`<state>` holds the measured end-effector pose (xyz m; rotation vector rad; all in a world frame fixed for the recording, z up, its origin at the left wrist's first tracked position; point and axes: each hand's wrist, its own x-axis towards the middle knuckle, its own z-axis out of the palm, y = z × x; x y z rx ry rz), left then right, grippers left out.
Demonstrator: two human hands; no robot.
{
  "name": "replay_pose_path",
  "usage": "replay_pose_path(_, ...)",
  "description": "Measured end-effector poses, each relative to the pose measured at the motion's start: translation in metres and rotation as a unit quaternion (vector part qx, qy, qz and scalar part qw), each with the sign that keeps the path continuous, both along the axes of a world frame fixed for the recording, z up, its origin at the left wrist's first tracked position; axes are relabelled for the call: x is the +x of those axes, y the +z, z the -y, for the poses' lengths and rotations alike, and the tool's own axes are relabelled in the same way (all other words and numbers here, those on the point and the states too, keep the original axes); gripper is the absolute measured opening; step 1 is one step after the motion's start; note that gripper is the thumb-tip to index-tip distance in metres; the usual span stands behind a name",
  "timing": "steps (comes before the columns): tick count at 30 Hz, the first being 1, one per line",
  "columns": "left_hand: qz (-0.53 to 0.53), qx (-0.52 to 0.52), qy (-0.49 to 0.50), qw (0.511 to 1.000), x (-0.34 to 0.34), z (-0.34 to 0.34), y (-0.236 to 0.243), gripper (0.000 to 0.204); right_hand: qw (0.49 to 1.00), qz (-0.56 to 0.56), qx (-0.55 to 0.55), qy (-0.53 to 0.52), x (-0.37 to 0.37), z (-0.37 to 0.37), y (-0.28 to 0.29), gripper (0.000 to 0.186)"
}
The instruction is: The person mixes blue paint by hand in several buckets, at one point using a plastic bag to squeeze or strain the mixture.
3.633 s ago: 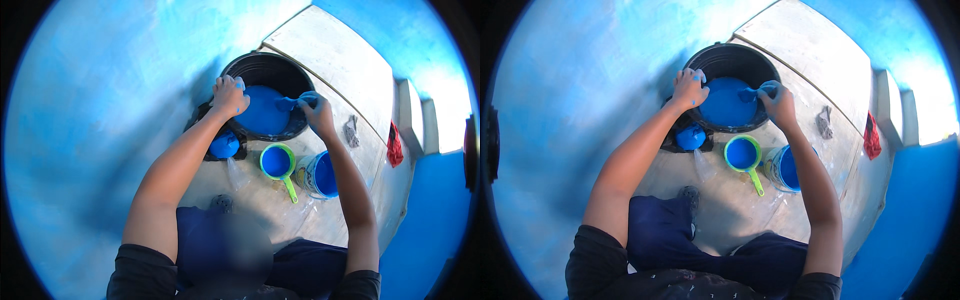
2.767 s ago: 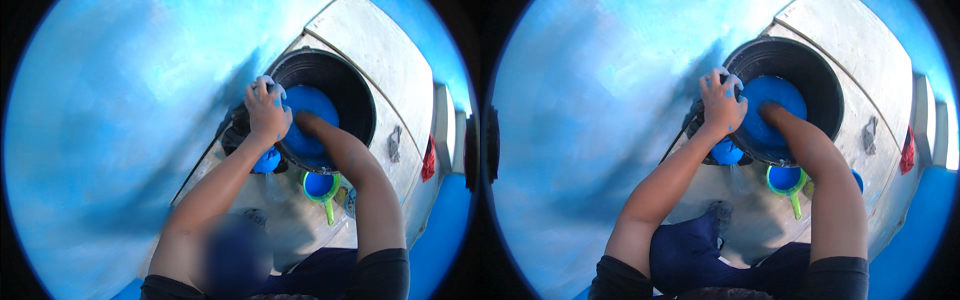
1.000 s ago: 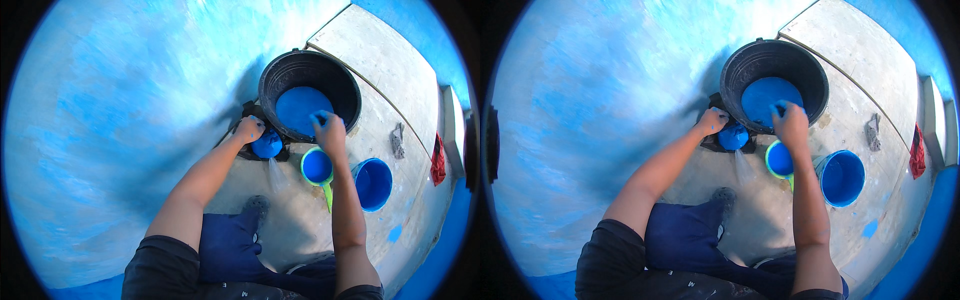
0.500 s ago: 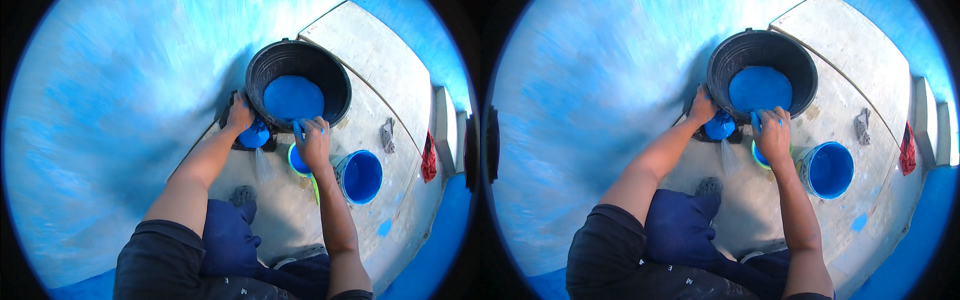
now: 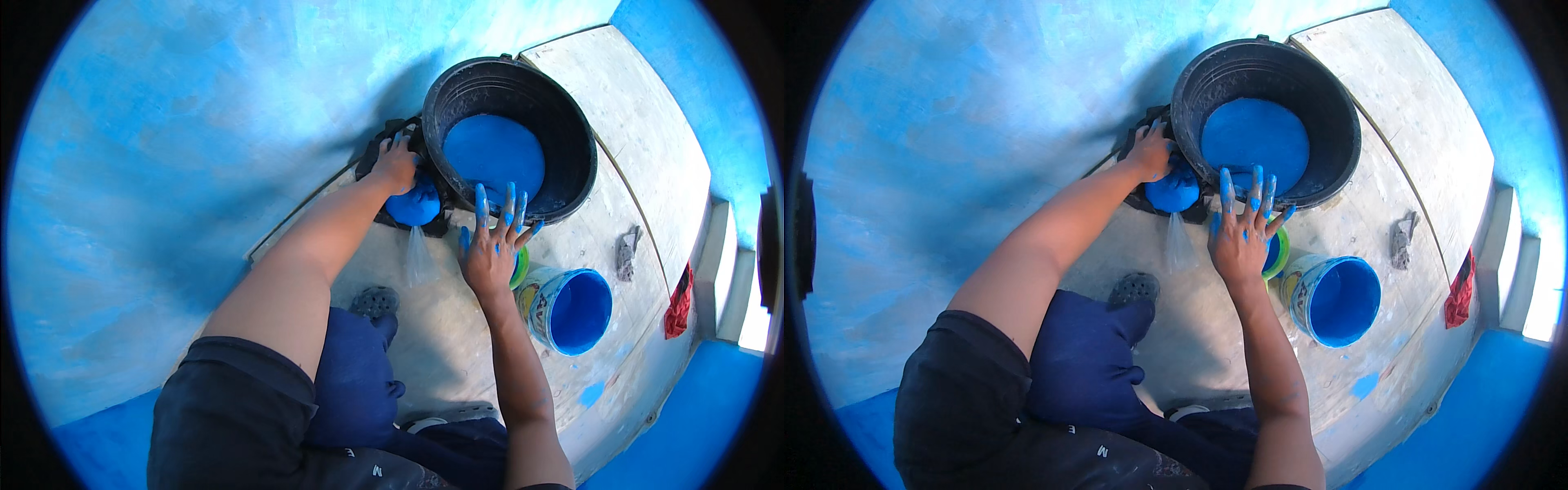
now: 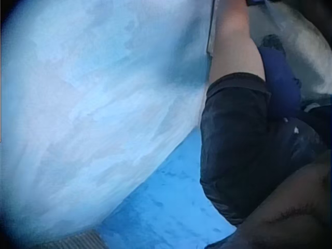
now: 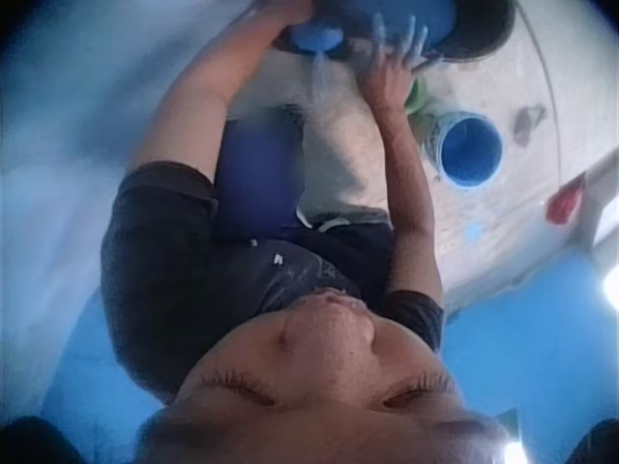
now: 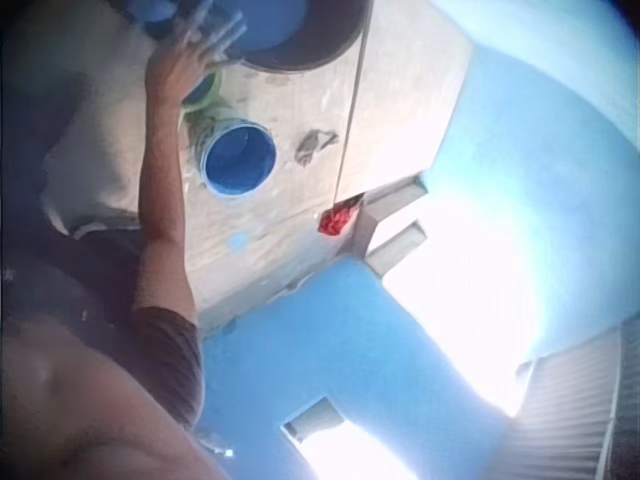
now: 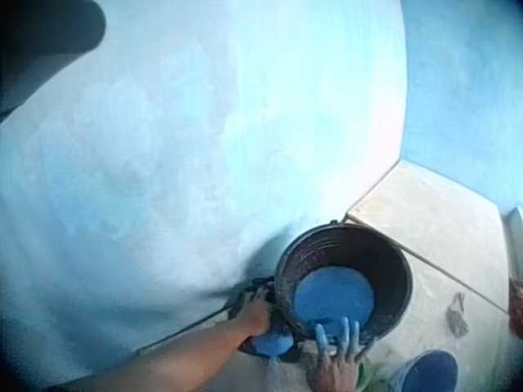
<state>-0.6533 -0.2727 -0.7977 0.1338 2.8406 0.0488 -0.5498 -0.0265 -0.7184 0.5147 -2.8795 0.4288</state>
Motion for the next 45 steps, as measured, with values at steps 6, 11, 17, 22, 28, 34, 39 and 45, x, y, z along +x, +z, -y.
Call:
replay_pose_path(6,-0.039,0.000,-0.048,0.998,-0.003,0.004,-0.016,0.039,1.000,0.004,0.000,0.011,-0.001,0.002,-0.001,0.073)
replay_pose_path(11,-0.056,0.027,-0.099,0.993,0.006,0.005,0.009,0.038,0.999,-0.005,0.037,0.040,-0.003,-0.014,-0.001,0.083)
replay_pose_path(17,-0.191,0.111,-0.154,0.963,0.056,0.038,0.044,0.026,0.962,0.092,0.106,0.233,-0.002,-0.061,0.045,0.071)
replay_pose_path(22,-0.227,0.113,-0.187,0.949,0.080,0.012,0.085,0.013,0.966,0.098,0.026,0.237,-0.002,-0.077,0.054,0.044)
replay_pose_path(28,-0.239,0.066,-0.220,0.943,0.097,-0.010,0.176,0.005,0.972,0.052,-0.082,0.215,0.008,-0.076,0.060,0.038)
replay_pose_path(34,-0.204,0.012,-0.193,0.960,0.115,-0.042,0.242,0.004,0.912,0.200,-0.282,0.219,0.005,-0.072,0.059,0.030)
replay_pose_path(39,-0.269,-0.044,-0.214,0.938,0.130,-0.055,0.267,0.009,0.631,0.548,-0.541,0.095,-0.009,-0.037,0.000,0.054)
replay_pose_path(45,-0.270,0.010,-0.157,0.950,0.158,-0.083,0.302,0.012,0.310,0.722,-0.595,0.167,-0.004,-0.012,0.009,0.094)
